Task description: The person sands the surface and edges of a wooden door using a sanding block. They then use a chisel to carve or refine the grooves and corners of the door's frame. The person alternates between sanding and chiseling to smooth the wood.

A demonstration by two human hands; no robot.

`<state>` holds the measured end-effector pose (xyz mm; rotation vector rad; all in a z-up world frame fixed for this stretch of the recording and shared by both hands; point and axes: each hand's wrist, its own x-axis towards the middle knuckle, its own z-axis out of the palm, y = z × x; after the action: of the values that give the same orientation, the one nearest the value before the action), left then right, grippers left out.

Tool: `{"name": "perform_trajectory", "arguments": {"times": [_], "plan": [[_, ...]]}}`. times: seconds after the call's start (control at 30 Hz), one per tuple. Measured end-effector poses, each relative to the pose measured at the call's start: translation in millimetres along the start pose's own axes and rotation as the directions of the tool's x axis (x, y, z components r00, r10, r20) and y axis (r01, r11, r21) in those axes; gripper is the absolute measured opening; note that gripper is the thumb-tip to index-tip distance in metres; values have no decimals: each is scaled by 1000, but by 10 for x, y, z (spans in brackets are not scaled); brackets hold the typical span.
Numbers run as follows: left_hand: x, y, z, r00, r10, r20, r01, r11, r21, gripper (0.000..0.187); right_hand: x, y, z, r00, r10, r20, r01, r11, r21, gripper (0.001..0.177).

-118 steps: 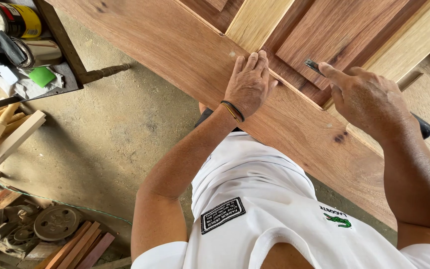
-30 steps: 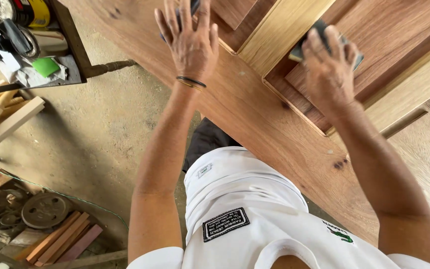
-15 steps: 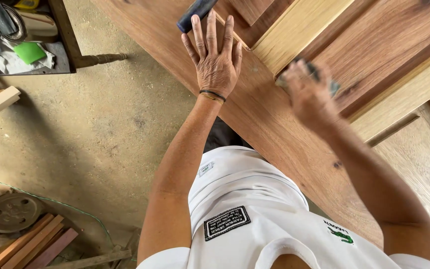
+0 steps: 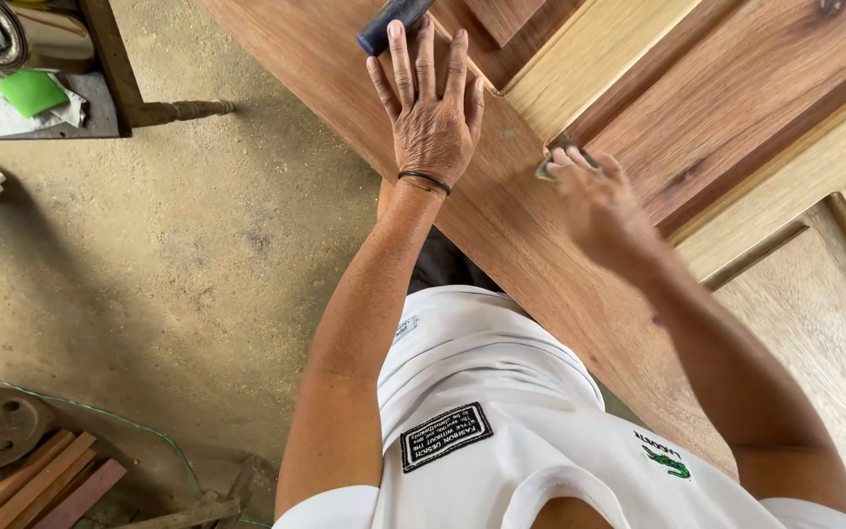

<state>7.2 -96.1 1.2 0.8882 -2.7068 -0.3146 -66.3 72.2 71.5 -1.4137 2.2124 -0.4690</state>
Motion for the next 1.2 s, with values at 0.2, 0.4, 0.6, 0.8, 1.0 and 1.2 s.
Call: {"name": "perform_trajectory", "arguments": {"times": [0.2, 0.4, 0.6, 0.8, 1.0, 1.2], "plan": [[2, 15, -22, 998, 36, -44, -36, 999, -14, 34, -11, 226, -334, 959, 258, 120, -264, 964, 36, 26], [9, -13, -26, 999, 9, -34, -9, 1000, -20, 34, 6, -56, -158, 986, 40, 161, -19, 991, -134, 25], [-9, -9, -23, 997, 37, -65, -39, 999, -28, 32, 36, -83, -386, 891, 354, 283, -401, 907, 127, 37], [4, 4, -38, 999, 42, -13, -42, 999, -24, 35, -409, 147, -73, 945, 250, 210, -295, 930, 221, 54], [-14, 55, 3, 999, 46, -13, -47, 998, -39, 35, -390, -13, -507, 768, 509, 388, -603, 780, 168, 41], [11, 94, 29, 998, 44, -33, -44, 999, 19, 33, -618, 224, 334, 984, 1, -180, 24, 991, 134, 45]]}}
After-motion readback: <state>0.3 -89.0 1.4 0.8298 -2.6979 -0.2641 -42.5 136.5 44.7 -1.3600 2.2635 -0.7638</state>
